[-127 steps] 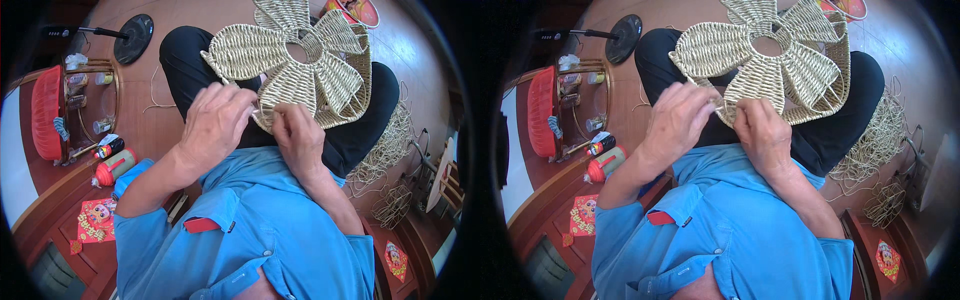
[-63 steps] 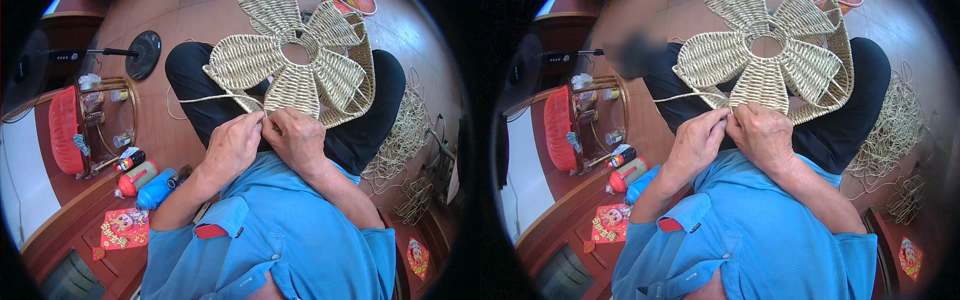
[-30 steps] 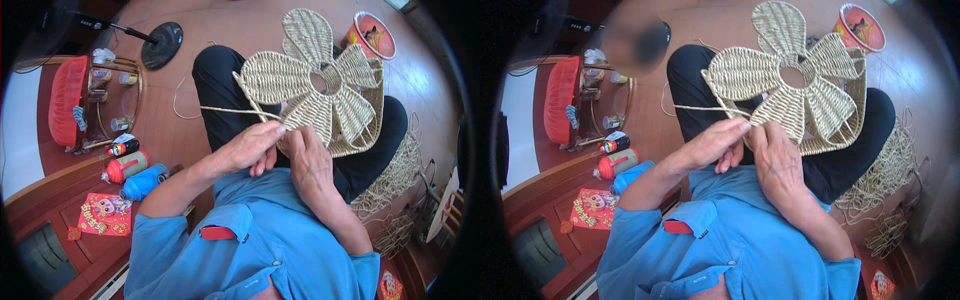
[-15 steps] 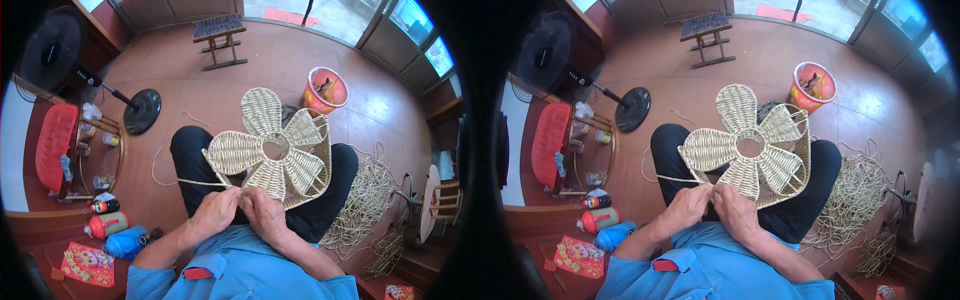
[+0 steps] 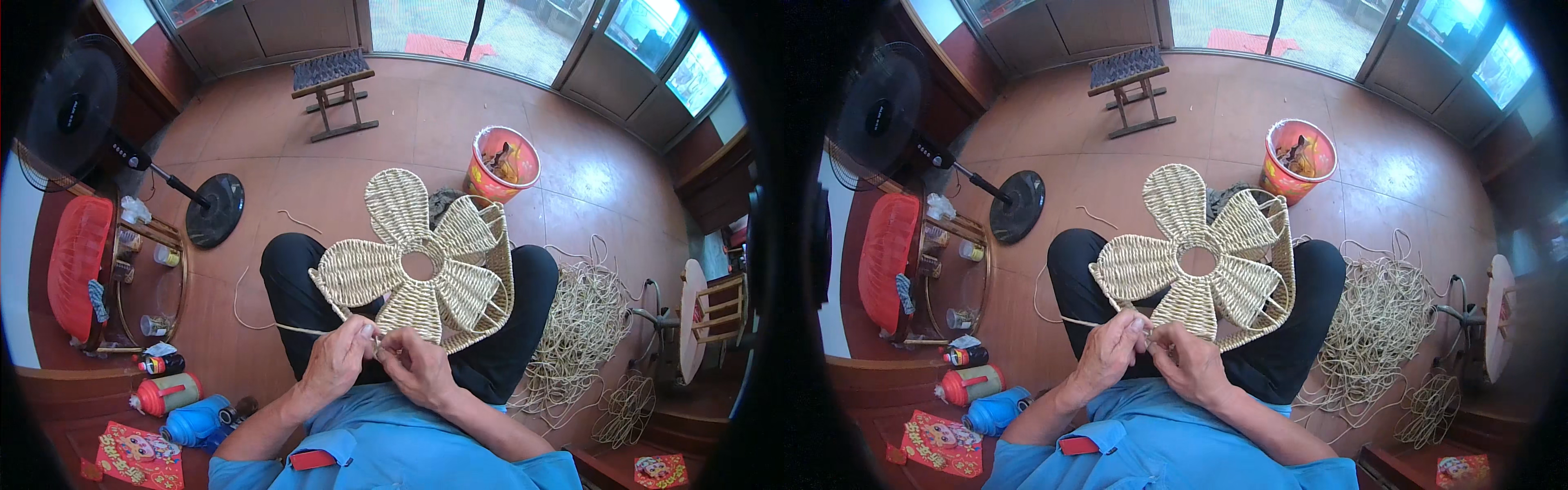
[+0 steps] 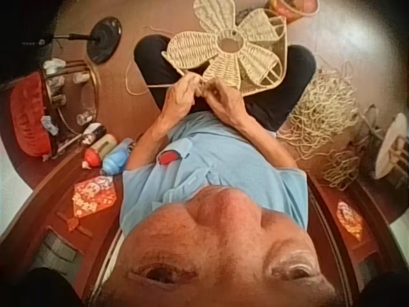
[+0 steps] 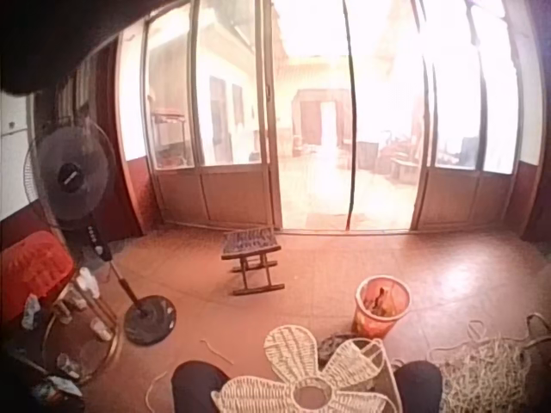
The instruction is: Weaving and trimming a decorative floral-shaped wicker or straw basket.
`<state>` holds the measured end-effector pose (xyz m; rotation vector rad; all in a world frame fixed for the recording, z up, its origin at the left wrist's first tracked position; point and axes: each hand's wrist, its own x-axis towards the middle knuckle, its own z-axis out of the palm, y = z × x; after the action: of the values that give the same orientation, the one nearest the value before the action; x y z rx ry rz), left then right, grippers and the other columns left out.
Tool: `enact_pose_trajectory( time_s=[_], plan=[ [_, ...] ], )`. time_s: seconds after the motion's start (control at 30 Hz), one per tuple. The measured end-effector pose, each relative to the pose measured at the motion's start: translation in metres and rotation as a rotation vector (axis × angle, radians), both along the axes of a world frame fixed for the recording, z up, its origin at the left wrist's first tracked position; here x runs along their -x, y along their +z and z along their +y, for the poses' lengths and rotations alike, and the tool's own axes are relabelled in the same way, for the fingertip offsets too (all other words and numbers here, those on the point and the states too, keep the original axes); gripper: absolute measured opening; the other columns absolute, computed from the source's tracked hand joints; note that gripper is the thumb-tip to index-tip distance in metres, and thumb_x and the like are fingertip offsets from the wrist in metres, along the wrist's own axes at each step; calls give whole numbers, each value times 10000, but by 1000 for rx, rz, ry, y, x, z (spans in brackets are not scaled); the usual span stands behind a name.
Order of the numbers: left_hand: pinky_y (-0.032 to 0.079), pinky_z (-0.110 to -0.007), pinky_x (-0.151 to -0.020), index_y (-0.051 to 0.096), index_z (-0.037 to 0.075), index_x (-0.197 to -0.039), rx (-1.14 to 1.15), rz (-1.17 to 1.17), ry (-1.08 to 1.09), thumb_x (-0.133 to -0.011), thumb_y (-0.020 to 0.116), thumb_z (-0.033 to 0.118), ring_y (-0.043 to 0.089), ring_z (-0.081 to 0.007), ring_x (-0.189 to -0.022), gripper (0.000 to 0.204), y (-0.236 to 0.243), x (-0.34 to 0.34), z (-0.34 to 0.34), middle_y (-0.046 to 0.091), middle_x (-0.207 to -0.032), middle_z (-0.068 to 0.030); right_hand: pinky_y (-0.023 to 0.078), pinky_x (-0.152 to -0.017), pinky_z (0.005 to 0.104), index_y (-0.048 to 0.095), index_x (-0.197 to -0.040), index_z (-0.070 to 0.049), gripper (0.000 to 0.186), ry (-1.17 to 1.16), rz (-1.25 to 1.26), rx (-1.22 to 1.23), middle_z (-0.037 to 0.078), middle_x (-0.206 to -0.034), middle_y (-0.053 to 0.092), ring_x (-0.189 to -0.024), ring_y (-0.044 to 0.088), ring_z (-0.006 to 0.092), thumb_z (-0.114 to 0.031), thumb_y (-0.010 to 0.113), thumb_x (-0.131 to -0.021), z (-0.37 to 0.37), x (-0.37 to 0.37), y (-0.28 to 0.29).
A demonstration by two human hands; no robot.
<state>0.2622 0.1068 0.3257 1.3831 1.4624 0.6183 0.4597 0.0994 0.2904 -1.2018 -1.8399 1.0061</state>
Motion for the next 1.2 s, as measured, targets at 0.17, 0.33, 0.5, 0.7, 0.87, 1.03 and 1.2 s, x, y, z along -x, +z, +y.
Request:
enact_pose_trajectory(
  time_s=[0.17,0.33,0.5,0.7,0.87,1.03,1.2],
  plan=[
    [522,-472,-941,703,37,-1252,-428,57,-181,-1090,581,128,660,-397,-1044,223,6,-15,-2,691,-1051,-177,475,-654,216,717,-1092,-47,98,3,454,597,-67,-851,626,-750,541,1,-62,772,-1012,-1,-25,22],
    [501,-200,-650,692,28,-1333,-9,-542,48,-1133,603,209,641,-38,-759,284,20,25,-12,635,-844,34,418,-576,206,637,-1130,-65,154,-124,667,594,-23,-868,680,-644,530,21,-58,725,-1003,9,-89,41],
    [305,-220,-498,638,-24,-1334,-278,-842,433,-1170,597,263,315,-37,-521,333,31,119,-9,361,-677,85,339,-499,194,561,-1257,-81,134,-231,882,493,-71,-794,490,-569,378,-1,-131,576,-1134,18,-136,44],
    [265,-255,-494,660,-28,-1357,-192,-953,646,-1170,569,124,264,-61,-535,258,18,223,-20,288,-626,61,257,-521,200,561,-1275,-88,140,-255,833,542,-90,-805,428,-581,308,-6,-152,575,-1151,11,-172,48],
    [230,-262,-481,701,-9,-1312,-256,-737,1047,-1109,693,160,240,-58,-515,264,-24,321,-26,297,-620,82,266,-547,211,586,-1227,-75,156,-206,693,656,-69,-818,476,-636,366,7,-197,605,-1131,3,-166,42],
    [380,-276,-523,770,23,-1221,-257,-38,1105,-1100,697,189,406,-98,-537,218,-34,345,-2,493,-670,25,463,-773,232,652,-1186,-28,126,-35,418,730,-1,-960,638,-863,576,63,-135,621,-1129,-6,-141,49],
    [548,-371,-1006,763,30,-1297,-634,790,456,-1146,619,307,740,-226,-1122,346,20,163,16,794,-1234,-127,531,-819,258,674,-1225,13,134,33,373,750,17,-988,678,-909,657,79,-63,603,-1141,-25,-80,46]
  ],
)
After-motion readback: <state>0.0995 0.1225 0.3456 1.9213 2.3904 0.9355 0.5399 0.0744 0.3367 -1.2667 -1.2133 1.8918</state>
